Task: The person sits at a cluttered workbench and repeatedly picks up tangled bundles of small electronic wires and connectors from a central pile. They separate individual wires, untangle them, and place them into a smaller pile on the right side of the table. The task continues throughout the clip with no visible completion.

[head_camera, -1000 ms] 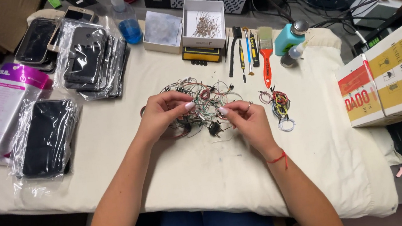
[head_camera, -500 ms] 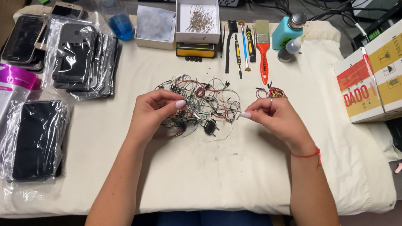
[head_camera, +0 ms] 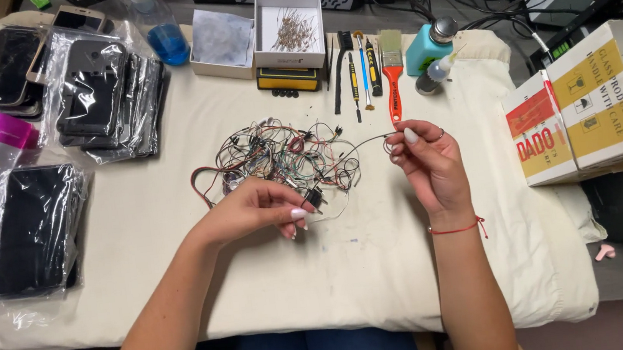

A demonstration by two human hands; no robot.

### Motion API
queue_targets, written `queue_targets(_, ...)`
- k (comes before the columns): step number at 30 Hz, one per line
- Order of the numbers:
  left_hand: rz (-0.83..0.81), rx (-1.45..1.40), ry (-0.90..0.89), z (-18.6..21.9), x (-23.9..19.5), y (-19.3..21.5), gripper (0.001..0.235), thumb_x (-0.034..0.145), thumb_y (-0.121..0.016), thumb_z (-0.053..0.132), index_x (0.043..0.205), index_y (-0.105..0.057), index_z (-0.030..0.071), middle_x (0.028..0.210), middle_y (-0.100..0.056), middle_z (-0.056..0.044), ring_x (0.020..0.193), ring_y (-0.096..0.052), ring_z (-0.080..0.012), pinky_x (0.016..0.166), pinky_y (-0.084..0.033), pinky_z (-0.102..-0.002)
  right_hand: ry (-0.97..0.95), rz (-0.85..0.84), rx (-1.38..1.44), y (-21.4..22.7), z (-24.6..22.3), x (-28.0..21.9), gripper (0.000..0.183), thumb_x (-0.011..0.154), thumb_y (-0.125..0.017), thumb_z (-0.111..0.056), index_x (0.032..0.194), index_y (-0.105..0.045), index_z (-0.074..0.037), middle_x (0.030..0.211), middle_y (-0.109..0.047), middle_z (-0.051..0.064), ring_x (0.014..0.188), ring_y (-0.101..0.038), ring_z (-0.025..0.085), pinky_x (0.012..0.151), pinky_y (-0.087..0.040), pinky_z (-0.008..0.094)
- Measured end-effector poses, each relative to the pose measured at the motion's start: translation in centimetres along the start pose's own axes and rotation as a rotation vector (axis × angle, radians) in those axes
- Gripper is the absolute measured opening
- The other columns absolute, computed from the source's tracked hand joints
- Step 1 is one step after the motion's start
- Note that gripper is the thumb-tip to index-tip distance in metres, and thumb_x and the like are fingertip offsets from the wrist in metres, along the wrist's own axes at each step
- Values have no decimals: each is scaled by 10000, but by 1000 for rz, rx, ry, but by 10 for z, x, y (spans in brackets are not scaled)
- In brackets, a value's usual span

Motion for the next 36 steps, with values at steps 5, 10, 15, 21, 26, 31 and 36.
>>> queue_targets(5,2,-31,2,-7,3,3,169,879,-723,-27,1018,-733,-122,795,-766,-228,643,-754,-213,622,-669,-360,146,69,-181,-30,-7,-10,224,980,-663,-62,1173,-668,52,976,-753,222,833,-738,191,778,-616,296)
queue_targets(10,37,-62,-53,-15,6,9,146,878,-728,-30,984,-731,-130,760,-753,-248,619,-750,-231,609,-670,-390,315,144,-434,-39,-7,-14,178,1014,-659,-74,1138,-686,50,906,-742,203,769,-703,165,694,-615,268)
queue_targets(15,120,-112,-201,-19,4,21,241,846,-756,-27,1065,-730,-125,805,-747,-219,689,-743,-217,680,-667,-402,423,178,-693,-44,-3,-20,129,1020,-674,-45,1120,-707,30,868,-729,175,756,-659,153,657,-593,250)
queue_targets(21,254,-198,-317,-23,6,21,244,857,-750,-41,1083,-716,-128,856,-739,-236,702,-666,-188,566,-570,-291,500,-176,-996,-63,15,-29,103,921,-757,-46,1007,-784,-97,889,-780,55,772,-734,188,633,-600,267)
queue_targets(26,301,-224,-301,-23,11,19,253,890,-743,11,1112,-706,-103,899,-750,-234,687,-632,-153,479,-488,-221,275,-522,-862,-96,22,-55,96,921,-724,-50,1001,-770,-76,956,-787,128,853,-745,256,691,-613,328)
queue_targets(31,364,-75,-227,2,5,4,240,893,-754,69,1104,-726,-42,930,-790,-170,503,-511,-55,362,-362,-156,172,-674,-629,-100,16,-65,79,938,-693,-12,976,-757,-41,960,-780,137,770,-738,201,713,-609,335)
queue_targets(36,298,32,-172,-8,12,2,196,890,-750,53,1079,-742,0,874,-802,-129,453,-509,-41,351,-346,-133,104,-616,-225,-81,16,-58,45,913,-685,56,926,-716,85,884,-739,238,740,-746,275,655,-647,387)
Point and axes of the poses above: each hand's wrist, its own x-axis towards the middle knuckle, its own y-axis out of the back of the hand, z = x × y, the point moved 1 cm from there along x, towards the middle knuckle
